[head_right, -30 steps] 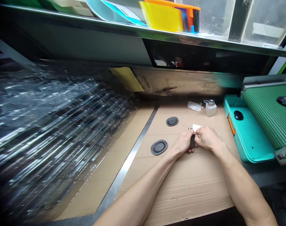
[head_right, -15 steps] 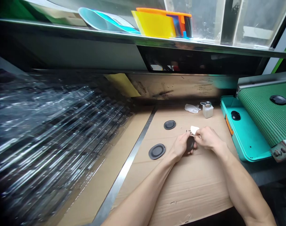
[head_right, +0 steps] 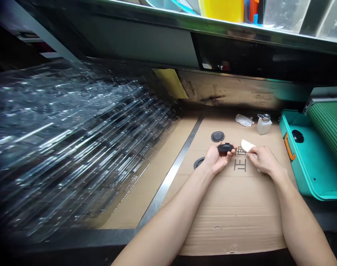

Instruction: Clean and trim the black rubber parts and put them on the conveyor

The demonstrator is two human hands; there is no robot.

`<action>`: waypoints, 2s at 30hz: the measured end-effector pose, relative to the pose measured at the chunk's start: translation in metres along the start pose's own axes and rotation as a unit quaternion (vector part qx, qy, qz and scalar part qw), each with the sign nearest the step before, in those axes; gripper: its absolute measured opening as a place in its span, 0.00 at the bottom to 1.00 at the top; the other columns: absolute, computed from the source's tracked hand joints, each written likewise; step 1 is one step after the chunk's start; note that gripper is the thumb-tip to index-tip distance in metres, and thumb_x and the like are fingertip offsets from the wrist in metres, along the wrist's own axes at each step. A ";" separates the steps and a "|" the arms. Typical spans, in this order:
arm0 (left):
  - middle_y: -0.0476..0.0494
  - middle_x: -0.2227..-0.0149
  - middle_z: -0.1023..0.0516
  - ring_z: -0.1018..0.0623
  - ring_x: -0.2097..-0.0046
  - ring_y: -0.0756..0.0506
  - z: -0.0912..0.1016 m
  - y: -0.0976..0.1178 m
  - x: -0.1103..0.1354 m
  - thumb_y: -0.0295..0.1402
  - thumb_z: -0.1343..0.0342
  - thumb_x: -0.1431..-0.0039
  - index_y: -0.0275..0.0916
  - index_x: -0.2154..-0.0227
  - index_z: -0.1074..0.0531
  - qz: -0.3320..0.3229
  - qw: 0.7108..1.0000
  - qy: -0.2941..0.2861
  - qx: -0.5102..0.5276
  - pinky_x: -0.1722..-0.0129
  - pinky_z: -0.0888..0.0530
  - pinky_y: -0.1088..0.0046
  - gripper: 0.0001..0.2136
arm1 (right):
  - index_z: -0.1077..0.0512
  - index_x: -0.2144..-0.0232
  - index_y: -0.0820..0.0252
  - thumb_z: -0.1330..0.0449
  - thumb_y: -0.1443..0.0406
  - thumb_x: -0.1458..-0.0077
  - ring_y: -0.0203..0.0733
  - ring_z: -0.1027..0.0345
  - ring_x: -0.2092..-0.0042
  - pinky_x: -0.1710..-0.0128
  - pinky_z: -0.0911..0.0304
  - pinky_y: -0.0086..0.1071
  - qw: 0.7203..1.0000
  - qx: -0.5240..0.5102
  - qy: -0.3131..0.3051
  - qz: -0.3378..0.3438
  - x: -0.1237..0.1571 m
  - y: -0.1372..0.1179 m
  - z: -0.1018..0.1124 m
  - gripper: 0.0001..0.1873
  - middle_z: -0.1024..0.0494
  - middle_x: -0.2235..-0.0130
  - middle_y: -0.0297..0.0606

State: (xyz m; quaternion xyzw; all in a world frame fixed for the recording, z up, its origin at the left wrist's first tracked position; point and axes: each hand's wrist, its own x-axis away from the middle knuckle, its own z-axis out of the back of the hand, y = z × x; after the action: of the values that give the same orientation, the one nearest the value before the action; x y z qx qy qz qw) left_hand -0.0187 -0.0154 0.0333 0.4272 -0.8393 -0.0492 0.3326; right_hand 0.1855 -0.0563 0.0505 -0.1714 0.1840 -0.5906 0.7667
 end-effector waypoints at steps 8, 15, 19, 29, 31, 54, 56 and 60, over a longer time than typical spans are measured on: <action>0.30 0.67 0.23 0.23 0.74 0.49 -0.003 -0.006 0.003 0.38 0.65 0.29 0.31 0.64 0.33 0.012 1.000 -0.002 -0.015 0.81 0.25 0.80 0.19 | 0.21 0.64 0.58 0.44 0.59 0.39 0.39 0.27 0.68 0.69 0.39 0.28 0.988 -0.085 0.130 -0.022 -0.004 -0.006 -0.012 0.14 0.19 0.67 0.36; 0.30 0.69 0.22 0.22 0.75 0.48 -0.004 -0.016 -0.001 0.40 0.65 0.28 0.29 0.62 0.32 -0.004 0.998 -0.007 -0.062 0.80 0.25 0.79 0.21 | 0.22 0.61 0.59 0.42 0.57 0.40 0.39 0.27 0.68 0.69 0.36 0.29 0.976 -0.184 0.113 -0.040 -0.005 -0.005 -0.020 0.14 0.19 0.67 0.36; 0.33 0.72 0.23 0.22 0.76 0.47 -0.006 -0.029 -0.003 0.44 0.63 0.28 0.28 0.62 0.29 -0.023 0.991 -0.010 -0.135 0.80 0.25 0.77 0.24 | 0.21 0.64 0.58 0.43 0.63 0.41 0.40 0.26 0.63 0.63 0.35 0.29 0.984 -0.132 0.124 0.001 -0.005 -0.010 -0.022 0.11 0.19 0.65 0.36; 0.41 0.80 0.25 0.26 0.82 0.48 -0.007 -0.049 -0.005 0.42 0.62 0.28 0.32 0.71 0.28 -0.073 0.965 -0.015 -0.252 0.83 0.27 0.74 0.24 | 0.22 0.62 0.57 0.45 0.65 0.39 0.38 0.28 0.63 0.63 0.41 0.28 0.995 0.035 0.082 0.043 -0.007 -0.009 -0.030 0.10 0.19 0.60 0.37; 0.41 0.81 0.25 0.27 0.83 0.47 -0.005 -0.050 -0.006 0.42 0.62 0.28 0.33 0.73 0.28 -0.087 0.957 -0.024 -0.277 0.83 0.28 0.74 0.25 | 0.23 0.63 0.57 0.45 0.64 0.39 0.39 0.28 0.63 0.64 0.42 0.29 0.994 0.081 0.064 0.035 -0.007 -0.012 -0.027 0.10 0.19 0.60 0.38; 0.41 0.84 0.26 0.27 0.85 0.44 -0.001 -0.058 -0.008 0.42 0.59 0.30 0.37 0.76 0.30 -0.155 0.906 0.007 -0.394 0.86 0.33 0.71 0.23 | 0.24 0.64 0.59 0.47 0.65 0.37 0.41 0.28 0.61 0.63 0.43 0.30 0.986 0.149 0.034 0.062 -0.005 -0.021 -0.021 0.11 0.19 0.60 0.41; 0.41 0.84 0.27 0.27 0.85 0.44 -0.001 -0.057 -0.006 0.42 0.60 0.30 0.37 0.76 0.30 -0.156 0.902 0.006 -0.402 0.87 0.34 0.72 0.23 | 0.24 0.64 0.59 0.46 0.65 0.38 0.41 0.28 0.62 0.63 0.44 0.30 0.986 0.154 0.023 0.056 -0.004 -0.021 -0.021 0.10 0.19 0.62 0.40; 0.43 0.85 0.28 0.28 0.86 0.45 -0.001 -0.057 -0.004 0.44 0.59 0.30 0.38 0.76 0.31 -0.160 0.898 -0.009 -0.411 0.87 0.35 0.73 0.22 | 0.23 0.65 0.59 0.45 0.65 0.39 0.41 0.28 0.63 0.65 0.45 0.31 0.987 0.152 0.012 0.053 -0.003 -0.021 -0.018 0.10 0.19 0.63 0.40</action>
State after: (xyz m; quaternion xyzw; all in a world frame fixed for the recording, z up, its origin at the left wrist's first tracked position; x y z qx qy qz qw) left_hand 0.0226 -0.0486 0.0110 0.3810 -0.6677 -0.4459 0.4586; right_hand 0.1582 -0.0590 0.0448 -0.0359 0.1106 -0.5724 0.8117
